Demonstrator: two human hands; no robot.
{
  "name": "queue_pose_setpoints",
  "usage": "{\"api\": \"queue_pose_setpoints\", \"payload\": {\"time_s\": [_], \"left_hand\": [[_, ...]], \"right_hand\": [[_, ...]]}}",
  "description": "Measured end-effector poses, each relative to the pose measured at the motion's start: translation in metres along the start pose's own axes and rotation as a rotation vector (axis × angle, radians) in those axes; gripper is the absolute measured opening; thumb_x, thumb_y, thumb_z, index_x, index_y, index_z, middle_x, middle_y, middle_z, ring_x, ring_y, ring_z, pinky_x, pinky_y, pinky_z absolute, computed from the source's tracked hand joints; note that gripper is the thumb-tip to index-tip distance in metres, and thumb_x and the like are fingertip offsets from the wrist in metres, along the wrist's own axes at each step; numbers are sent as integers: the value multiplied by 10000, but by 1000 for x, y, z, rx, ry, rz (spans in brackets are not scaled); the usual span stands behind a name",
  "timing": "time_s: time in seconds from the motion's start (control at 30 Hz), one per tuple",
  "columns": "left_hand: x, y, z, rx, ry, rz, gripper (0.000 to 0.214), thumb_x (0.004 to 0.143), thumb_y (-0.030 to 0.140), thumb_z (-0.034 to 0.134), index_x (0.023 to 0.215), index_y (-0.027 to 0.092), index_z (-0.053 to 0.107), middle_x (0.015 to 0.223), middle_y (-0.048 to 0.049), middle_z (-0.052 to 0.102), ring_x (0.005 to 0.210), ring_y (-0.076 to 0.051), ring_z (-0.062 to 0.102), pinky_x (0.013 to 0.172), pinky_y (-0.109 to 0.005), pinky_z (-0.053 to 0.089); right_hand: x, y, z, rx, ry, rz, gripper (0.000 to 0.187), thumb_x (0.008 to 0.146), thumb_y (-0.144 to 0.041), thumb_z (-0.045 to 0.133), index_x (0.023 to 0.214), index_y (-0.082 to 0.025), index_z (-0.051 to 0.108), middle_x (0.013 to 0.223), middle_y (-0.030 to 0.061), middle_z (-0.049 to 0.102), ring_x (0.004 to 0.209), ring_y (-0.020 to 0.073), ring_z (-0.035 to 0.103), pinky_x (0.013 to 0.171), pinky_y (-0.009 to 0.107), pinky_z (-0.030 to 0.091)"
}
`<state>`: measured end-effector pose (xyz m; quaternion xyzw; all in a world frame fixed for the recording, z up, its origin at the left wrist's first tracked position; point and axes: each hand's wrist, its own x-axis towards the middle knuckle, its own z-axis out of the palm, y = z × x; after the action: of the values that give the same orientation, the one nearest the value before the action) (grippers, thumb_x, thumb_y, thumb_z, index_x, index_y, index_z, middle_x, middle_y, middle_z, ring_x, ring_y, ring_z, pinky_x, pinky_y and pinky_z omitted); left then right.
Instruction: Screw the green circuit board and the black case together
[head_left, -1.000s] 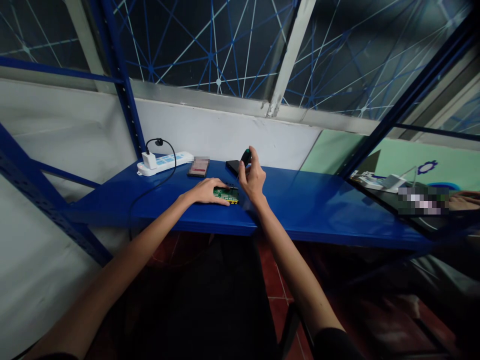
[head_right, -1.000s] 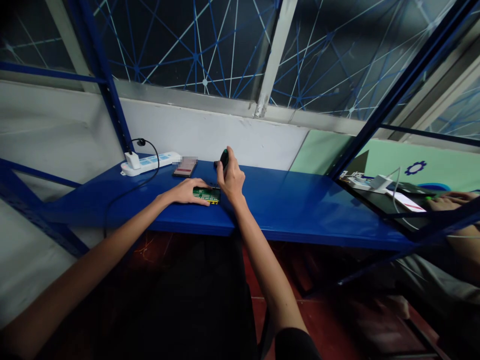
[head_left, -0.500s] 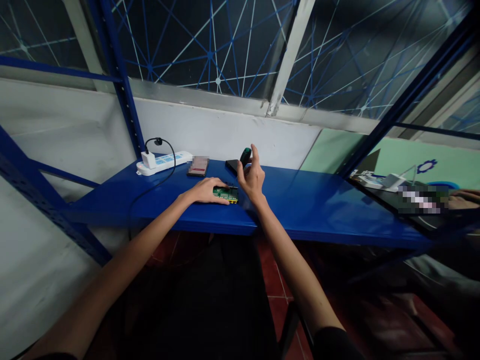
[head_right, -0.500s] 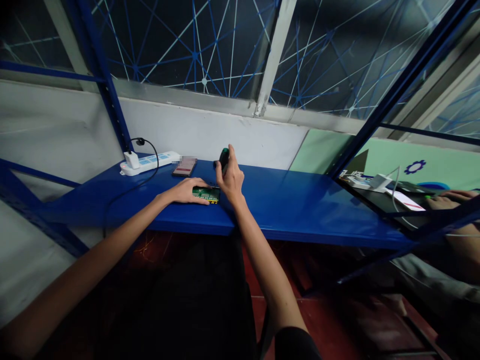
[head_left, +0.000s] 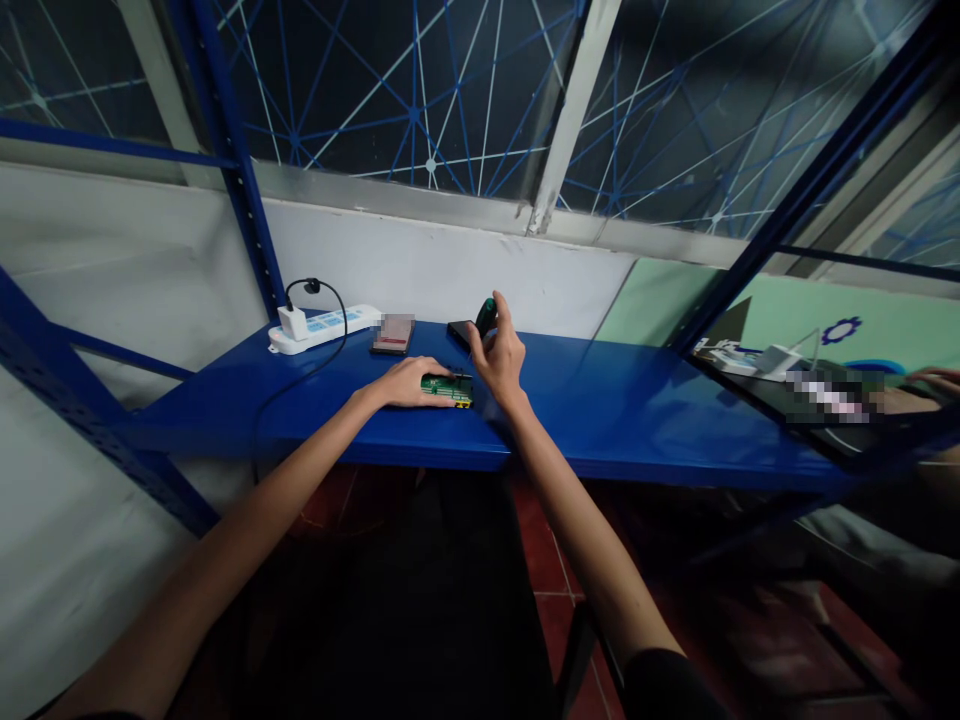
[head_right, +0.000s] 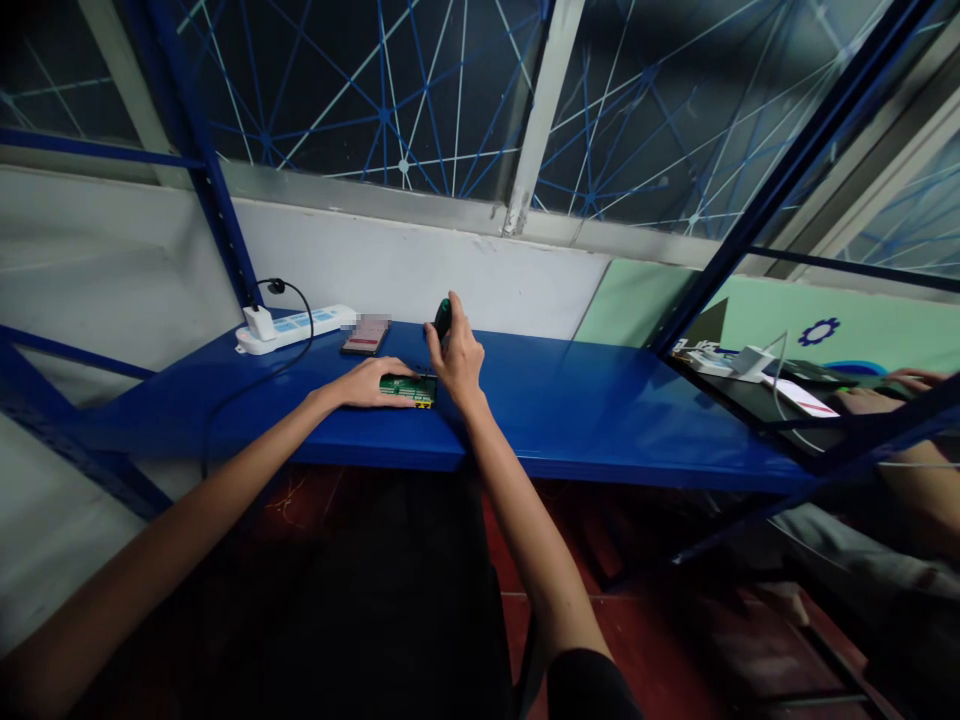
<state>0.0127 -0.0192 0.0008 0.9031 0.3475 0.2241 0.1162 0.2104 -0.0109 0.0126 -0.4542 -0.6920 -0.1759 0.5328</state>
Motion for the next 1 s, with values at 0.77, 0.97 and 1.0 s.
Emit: {"api": "queue_pose_setpoints", "payload": {"time_s": [0.77, 0.97, 1.0], "left_hand": [[-1, 4, -2, -15, 6, -15, 601, 761, 633, 660, 1184, 208, 695, 1183, -107, 673, 1102, -279, 614, 981, -382, 450], [-1, 5, -3, -12, -4, -27, 614, 762, 630, 659, 1194, 195, 694, 1194, -117, 672, 1109, -291, 611, 984, -395, 448], [-1, 5, -3, -12, -7, -29, 616, 763, 633, 657, 1198, 199, 692, 1196, -114, 672, 1110, -292, 611, 983, -396, 448]], "right_hand": [[-1, 1, 0, 13, -2, 7, 684, 968, -385, 413, 1574, -257, 122, 1127, 94, 697, 639, 158, 626, 628, 314, 505], [-1, 1, -1, -13, -10, -17, 633, 993, -383, 372, 1571, -262, 144, 1135, 101, 691, 669, 163, 635, 628, 310, 503], [-1, 1, 0, -15, -18, -18, 629, 999, -369, 352, 1575, -253, 127, 1160, 110, 685, 661, 161, 635, 628, 310, 501]]}}
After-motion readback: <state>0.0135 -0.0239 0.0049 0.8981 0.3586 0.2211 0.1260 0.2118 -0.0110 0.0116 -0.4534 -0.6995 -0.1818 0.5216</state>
